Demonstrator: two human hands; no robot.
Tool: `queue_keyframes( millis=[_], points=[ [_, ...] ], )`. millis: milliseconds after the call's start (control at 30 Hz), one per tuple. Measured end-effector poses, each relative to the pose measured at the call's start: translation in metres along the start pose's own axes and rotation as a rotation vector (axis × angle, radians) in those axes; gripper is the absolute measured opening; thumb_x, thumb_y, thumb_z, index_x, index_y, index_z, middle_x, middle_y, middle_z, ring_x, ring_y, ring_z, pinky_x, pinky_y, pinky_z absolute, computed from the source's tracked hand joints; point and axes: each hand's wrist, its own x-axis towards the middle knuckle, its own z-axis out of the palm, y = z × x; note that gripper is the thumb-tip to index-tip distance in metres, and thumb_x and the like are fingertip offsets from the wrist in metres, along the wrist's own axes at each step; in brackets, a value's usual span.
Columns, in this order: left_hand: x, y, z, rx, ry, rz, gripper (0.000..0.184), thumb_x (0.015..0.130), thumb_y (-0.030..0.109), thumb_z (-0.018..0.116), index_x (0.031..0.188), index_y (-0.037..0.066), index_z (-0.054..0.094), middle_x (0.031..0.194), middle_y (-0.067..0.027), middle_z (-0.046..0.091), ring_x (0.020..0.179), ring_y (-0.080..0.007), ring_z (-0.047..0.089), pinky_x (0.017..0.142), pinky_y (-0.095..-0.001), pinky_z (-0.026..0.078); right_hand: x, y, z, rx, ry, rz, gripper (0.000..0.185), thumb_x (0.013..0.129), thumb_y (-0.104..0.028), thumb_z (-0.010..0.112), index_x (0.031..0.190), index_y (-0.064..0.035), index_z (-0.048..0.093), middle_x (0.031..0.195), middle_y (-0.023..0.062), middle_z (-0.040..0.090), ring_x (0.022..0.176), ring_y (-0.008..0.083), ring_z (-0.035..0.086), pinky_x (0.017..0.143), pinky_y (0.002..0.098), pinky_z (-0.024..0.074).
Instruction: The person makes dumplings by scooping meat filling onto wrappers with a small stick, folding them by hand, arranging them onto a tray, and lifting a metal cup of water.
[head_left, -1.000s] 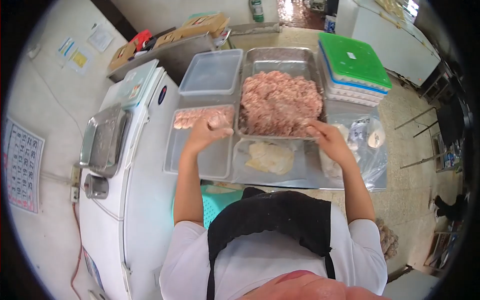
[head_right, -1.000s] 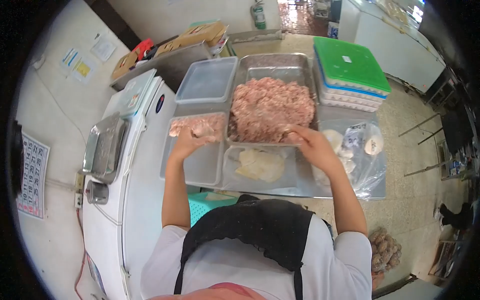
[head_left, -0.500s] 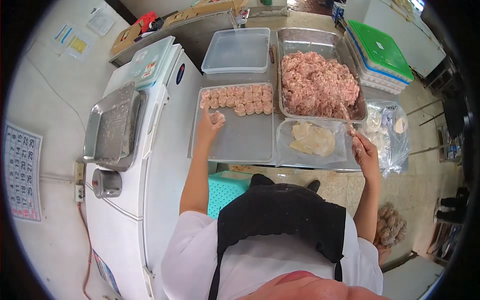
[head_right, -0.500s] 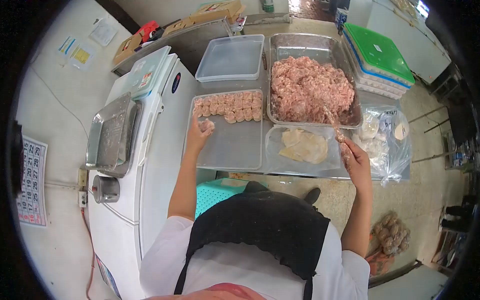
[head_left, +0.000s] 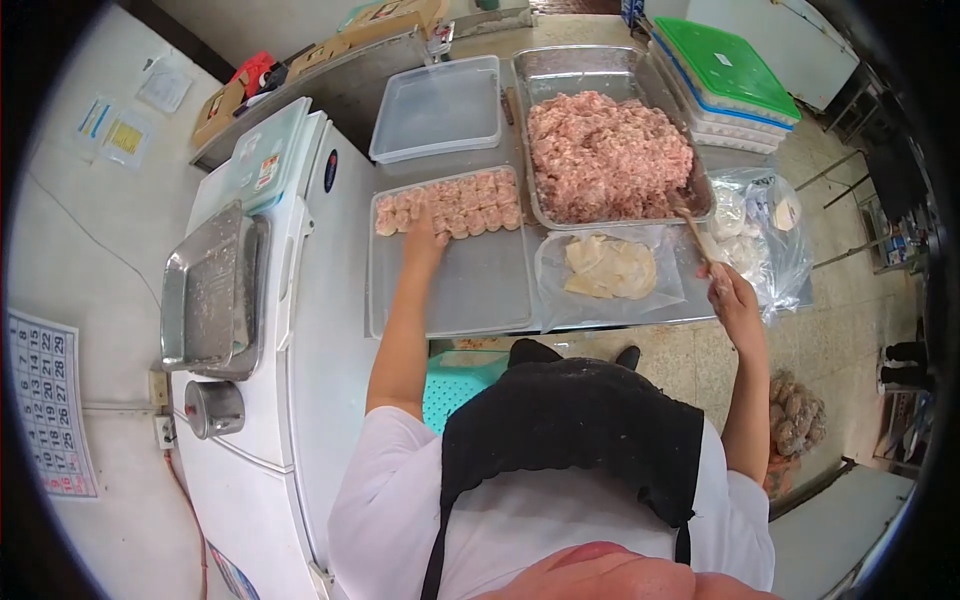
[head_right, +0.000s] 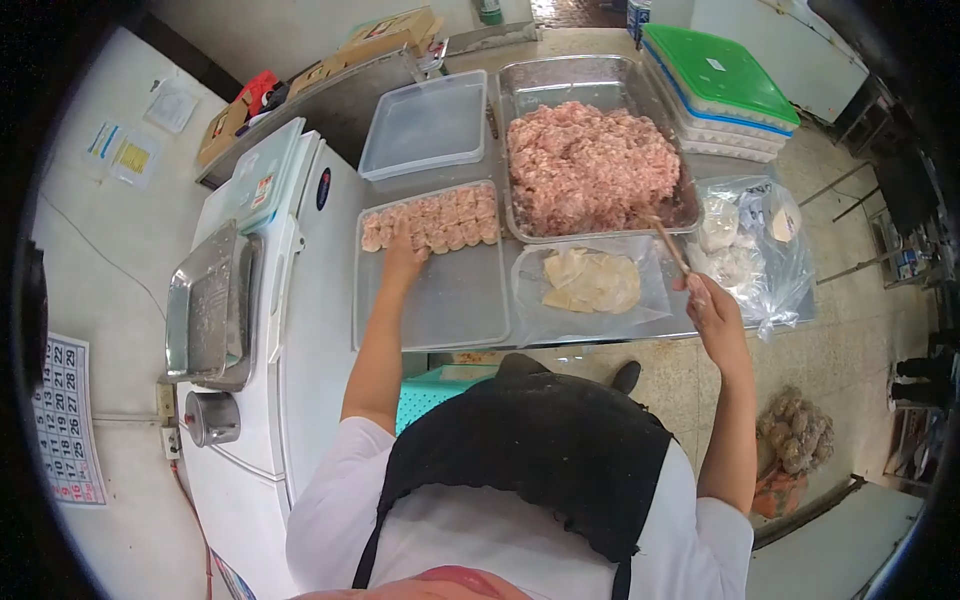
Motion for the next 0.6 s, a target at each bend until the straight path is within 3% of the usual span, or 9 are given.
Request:
queue_keyframes(
  millis=[100, 167, 233, 300, 367, 433, 500, 600],
  points=[
    [-0.002, 0.016, -0.018, -0.067, -0.067, 0.06, 0.081, 0.074, 0.014, 0.071, 0.142, 0.0, 0.029, 0.127, -0.0285, 0.051, 0.116, -0.0416, 0.051, 0.098, -0.0441, 0.041, 0.035, -0.01, -0.019, -0.727, 0.057, -0.288, 0.03, 0.095, -0.029, 0.052, 0.098, -0.002, 0.063, 0.068, 0.0109, 0.06, 0.064, 0.0264, 0.059, 0.058, 0.0365, 0.0436],
    [-0.014, 0.045, -0.026, -0.04, -0.072, 0.069, 0.077, 0.074, 0.015, 0.071, 0.14, 0.001, 0.034, 0.129, -0.0272, 0.05, 0.12, -0.04, 0.049, 0.101, -0.0431, 0.039, 0.061, -0.024, -0.04, -1.18, 0.054, -0.287, 0.03, 0.091, -0.03, 0.054, 0.084, -0.0024, 0.065, 0.077, 0.0183, 0.063, 0.078, 0.0373, 0.062, 0.068, 0.0457, 0.0477],
    [-0.024, 0.075, -0.025, 0.079, 0.023, 0.073, 0.07, 0.075, 0.014, 0.07, 0.137, 0.001, 0.04, 0.128, -0.0253, 0.051, 0.121, -0.0383, 0.049, 0.103, -0.0424, 0.038, 0.088, -0.03, -0.061, -1.314, 0.048, -0.427, 0.031, 0.087, -0.028, 0.056, 0.07, -0.0033, 0.065, 0.071, 0.0166, 0.064, 0.073, 0.0354, 0.064, 0.065, 0.0449, 0.0498],
    [-0.029, 0.121, -0.017, -0.133, -0.004, 0.17, 0.06, 0.077, 0.014, 0.069, 0.132, 0.003, 0.047, 0.128, -0.0227, 0.053, 0.122, -0.0361, 0.049, 0.103, -0.0419, 0.037, 0.118, -0.04, -0.067, -1.403, 0.029, -0.451, 0.026, 0.081, -0.023, 0.059, 0.064, -0.0046, 0.065, 0.067, 0.0161, 0.064, 0.067, 0.0341, 0.065, 0.059, 0.0441, 0.0506],
    [-0.036, 0.185, -0.009, -0.309, -0.085, 0.228, 0.048, 0.079, 0.013, 0.067, 0.124, 0.004, 0.053, 0.125, -0.0193, 0.055, 0.12, -0.0345, 0.05, 0.102, -0.0412, 0.038, 0.156, -0.027, -0.066, -1.399, 0.044, -0.644, 0.017, 0.076, -0.017, 0.06, 0.065, -0.0055, 0.068, 0.067, 0.016, 0.065, 0.064, 0.0323, 0.066, 0.056, 0.0433, 0.0512],
    [-0.044, 0.228, 0.02, -0.381, -0.216, 0.234, 0.036, 0.08, 0.012, 0.066, 0.114, 0.005, 0.059, 0.12, -0.0163, 0.058, 0.114, -0.0345, 0.052, 0.099, -0.0413, 0.04, 0.179, 0.009, -0.049, -1.435, -0.097, -0.603, 0.014, 0.074, -0.014, 0.06, 0.068, -0.0064, 0.069, 0.069, 0.0148, 0.067, 0.066, 0.0316, 0.067, 0.056, 0.0422, 0.0519],
    [-0.05, 0.247, 0.054, -0.388, -0.323, 0.234, 0.03, 0.078, 0.011, 0.066, 0.108, 0.005, 0.062, 0.115, -0.0155, 0.059, 0.108, -0.0353, 0.054, 0.095, -0.0423, 0.042, 0.158, 0.001, -0.028, -1.431, -0.22, -0.74, 0.013, 0.073, -0.012, 0.059, 0.069, -0.0062, 0.07, 0.068, 0.0138, 0.067, 0.067, 0.0309, 0.068, 0.056, 0.0408, 0.0522],
    [-0.055, 0.278, 0.086, -0.368, -0.405, 0.251, 0.027, 0.076, 0.012, 0.067, 0.102, 0.005, 0.063, 0.106, -0.0157, 0.06, 0.102, -0.0359, 0.054, 0.091, -0.0429, 0.043, 0.14, -0.046, -0.047, -1.424, -0.319, -0.731, 0.013, 0.073, -0.012, 0.059, 0.068, -0.0056, 0.07, 0.068, 0.0138, 0.067, 0.067, 0.0296, 0.068, 0.055, 0.0402, 0.0523]
  ],
)
